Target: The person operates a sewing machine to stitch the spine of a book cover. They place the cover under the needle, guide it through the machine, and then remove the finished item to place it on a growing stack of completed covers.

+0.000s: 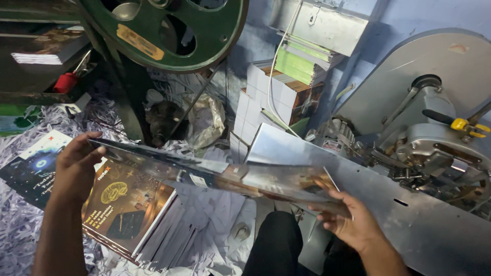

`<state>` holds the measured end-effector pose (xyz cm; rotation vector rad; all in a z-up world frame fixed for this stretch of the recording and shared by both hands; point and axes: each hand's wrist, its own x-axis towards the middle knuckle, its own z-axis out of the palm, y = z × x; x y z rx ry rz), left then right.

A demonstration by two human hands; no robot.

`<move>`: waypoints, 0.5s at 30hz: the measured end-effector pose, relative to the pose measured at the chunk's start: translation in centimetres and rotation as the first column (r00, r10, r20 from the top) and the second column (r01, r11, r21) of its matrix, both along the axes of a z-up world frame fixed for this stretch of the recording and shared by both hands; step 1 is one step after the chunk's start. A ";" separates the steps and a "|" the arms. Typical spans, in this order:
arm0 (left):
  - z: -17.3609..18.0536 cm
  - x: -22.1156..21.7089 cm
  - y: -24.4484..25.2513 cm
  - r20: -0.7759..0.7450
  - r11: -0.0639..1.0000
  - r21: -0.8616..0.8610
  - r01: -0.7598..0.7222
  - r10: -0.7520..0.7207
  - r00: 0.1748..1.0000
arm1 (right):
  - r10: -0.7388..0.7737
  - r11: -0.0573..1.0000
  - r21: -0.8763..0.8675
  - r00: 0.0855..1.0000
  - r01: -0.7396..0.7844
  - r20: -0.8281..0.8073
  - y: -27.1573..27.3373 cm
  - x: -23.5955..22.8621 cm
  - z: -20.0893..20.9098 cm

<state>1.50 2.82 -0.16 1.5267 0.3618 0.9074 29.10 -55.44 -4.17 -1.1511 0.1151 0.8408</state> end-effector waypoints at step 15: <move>3.1 3.1 0.7 0.040 0.999 -0.032 0.009 -0.008 0.999 | 0.176 0.920 -0.391 0.887 0.005 0.427 -2.9 1.2 2.0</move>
